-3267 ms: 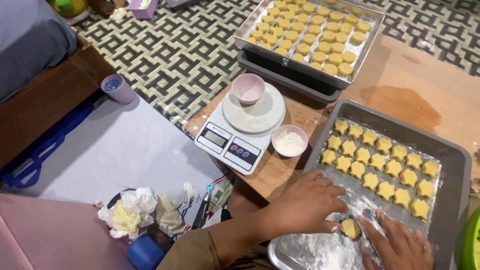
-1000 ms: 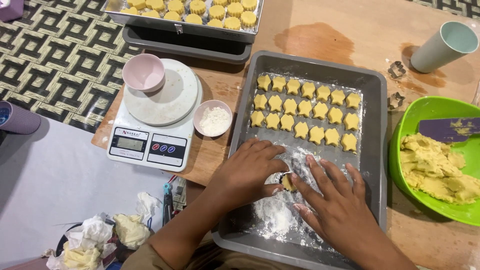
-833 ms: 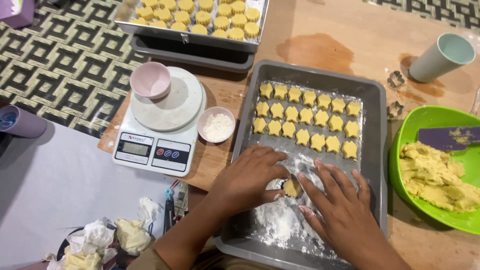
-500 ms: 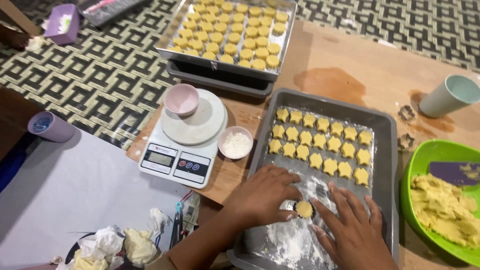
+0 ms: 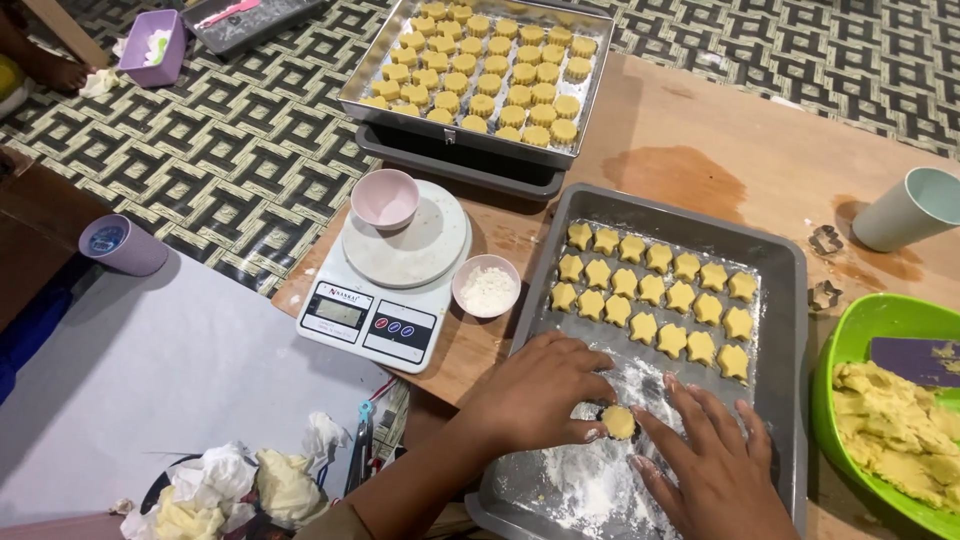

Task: Shaping cookie dough using a manual mold and arranging them on a baking tray

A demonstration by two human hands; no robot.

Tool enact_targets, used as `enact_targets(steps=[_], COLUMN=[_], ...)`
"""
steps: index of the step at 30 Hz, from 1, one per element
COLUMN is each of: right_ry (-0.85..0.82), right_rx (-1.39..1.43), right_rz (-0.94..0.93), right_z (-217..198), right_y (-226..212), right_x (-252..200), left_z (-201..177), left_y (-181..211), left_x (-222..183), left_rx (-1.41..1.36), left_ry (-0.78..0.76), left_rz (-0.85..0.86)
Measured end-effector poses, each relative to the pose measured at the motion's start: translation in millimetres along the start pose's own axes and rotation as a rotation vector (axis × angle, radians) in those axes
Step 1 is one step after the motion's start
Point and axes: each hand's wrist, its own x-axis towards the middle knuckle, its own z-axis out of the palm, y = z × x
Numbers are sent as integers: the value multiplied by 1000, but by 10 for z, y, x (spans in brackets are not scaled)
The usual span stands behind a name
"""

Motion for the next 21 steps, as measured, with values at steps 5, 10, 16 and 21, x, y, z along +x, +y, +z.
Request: enact_targets(steps=[5,10,16,21], right_ry=[-232,-261,-216,-339], right_rx=[318,921,1005,859], right_rz=[110,542,513,535], right_z=[-171,-741,-765,-758], right_y=[127,48,92,38], right_x=[106,205,160,229], left_z=[-24,-119,-144,-157], left_y=[28,55,81,98], left_x=[-14,-70,-64,-46], left_rx=[-9,-89,-101,-59], left_ry=[8,54,13,-5], left_rz=[-14,28,12,29])
